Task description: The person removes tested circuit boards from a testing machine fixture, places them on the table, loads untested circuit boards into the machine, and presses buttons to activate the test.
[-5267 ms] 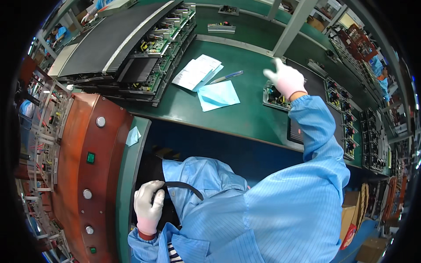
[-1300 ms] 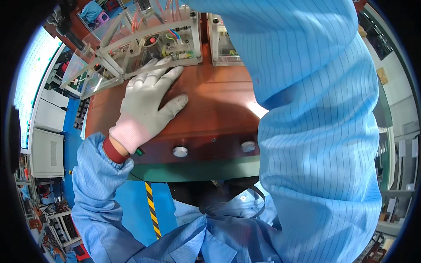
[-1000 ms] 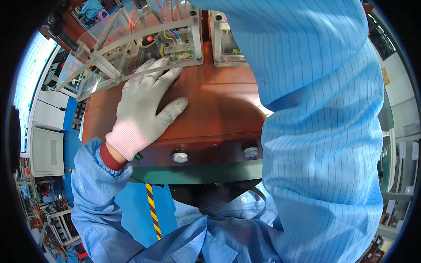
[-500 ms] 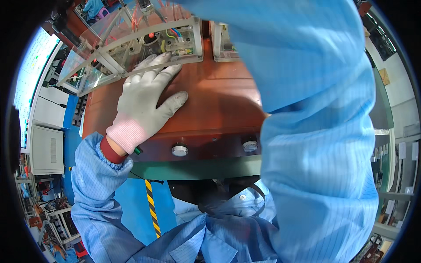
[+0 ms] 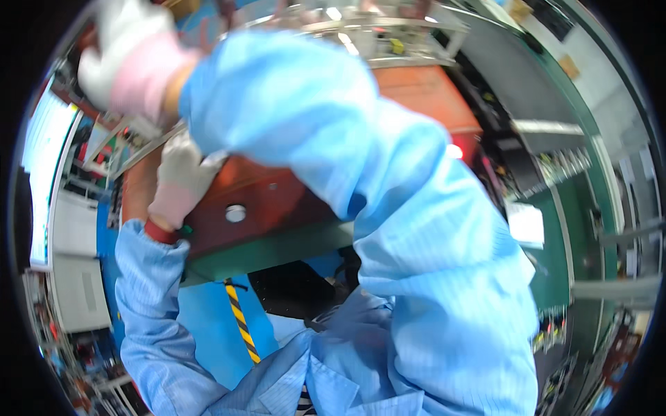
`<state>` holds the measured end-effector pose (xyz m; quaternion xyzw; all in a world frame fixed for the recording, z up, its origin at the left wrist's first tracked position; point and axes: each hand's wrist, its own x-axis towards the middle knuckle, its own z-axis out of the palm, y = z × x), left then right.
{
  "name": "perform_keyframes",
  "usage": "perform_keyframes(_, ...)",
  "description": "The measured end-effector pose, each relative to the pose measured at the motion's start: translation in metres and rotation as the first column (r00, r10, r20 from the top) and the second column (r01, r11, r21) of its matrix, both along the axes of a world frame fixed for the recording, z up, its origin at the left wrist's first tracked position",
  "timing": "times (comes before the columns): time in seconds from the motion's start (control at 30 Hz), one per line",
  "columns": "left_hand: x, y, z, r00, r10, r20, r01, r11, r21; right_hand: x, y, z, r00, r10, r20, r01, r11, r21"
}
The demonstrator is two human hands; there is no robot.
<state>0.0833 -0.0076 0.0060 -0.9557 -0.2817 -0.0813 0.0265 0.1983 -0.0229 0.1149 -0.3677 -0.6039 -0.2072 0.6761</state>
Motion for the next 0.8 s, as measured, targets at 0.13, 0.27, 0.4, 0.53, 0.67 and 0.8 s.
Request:
perform_keyframes(0.13,-0.004,-0.01,-0.013,1.0,0.018,-0.009,-0.019,0.998,-0.066,-0.016,-0.081,-0.096,0.938,0.286,0.198,-0.268,0.957,-0.115)
perform_keyframes(0.27,-0.001,-0.018,-0.024,0.964,-0.132,0.232,0.133,0.991,0.011,-0.002,-0.168,-0.166,0.868,0.394,0.303,-0.264,0.882,-0.391)
perform_keyframes(0.4,0.007,-0.036,-0.022,0.944,-0.288,0.16,0.279,0.957,0.081,0.017,-0.221,-0.203,0.882,0.426,0.204,-0.249,0.786,-0.566)
perform_keyframes(0.53,0.038,-0.07,-0.025,0.925,-0.356,0.132,0.343,0.933,0.112,0.041,-0.257,-0.235,0.881,0.43,0.197,-0.187,0.7,-0.689)
perform_keyframes(0.67,0.087,-0.109,-0.027,0.888,-0.406,0.214,0.391,0.914,0.109,0.057,-0.278,-0.26,0.892,0.419,0.169,-0.159,0.64,-0.752)
perform_keyframes(0.8,0.131,-0.141,-0.017,0.891,-0.37,0.262,0.372,0.927,0.046,0.068,-0.283,-0.257,0.9,0.409,0.152,-0.163,0.638,-0.752)
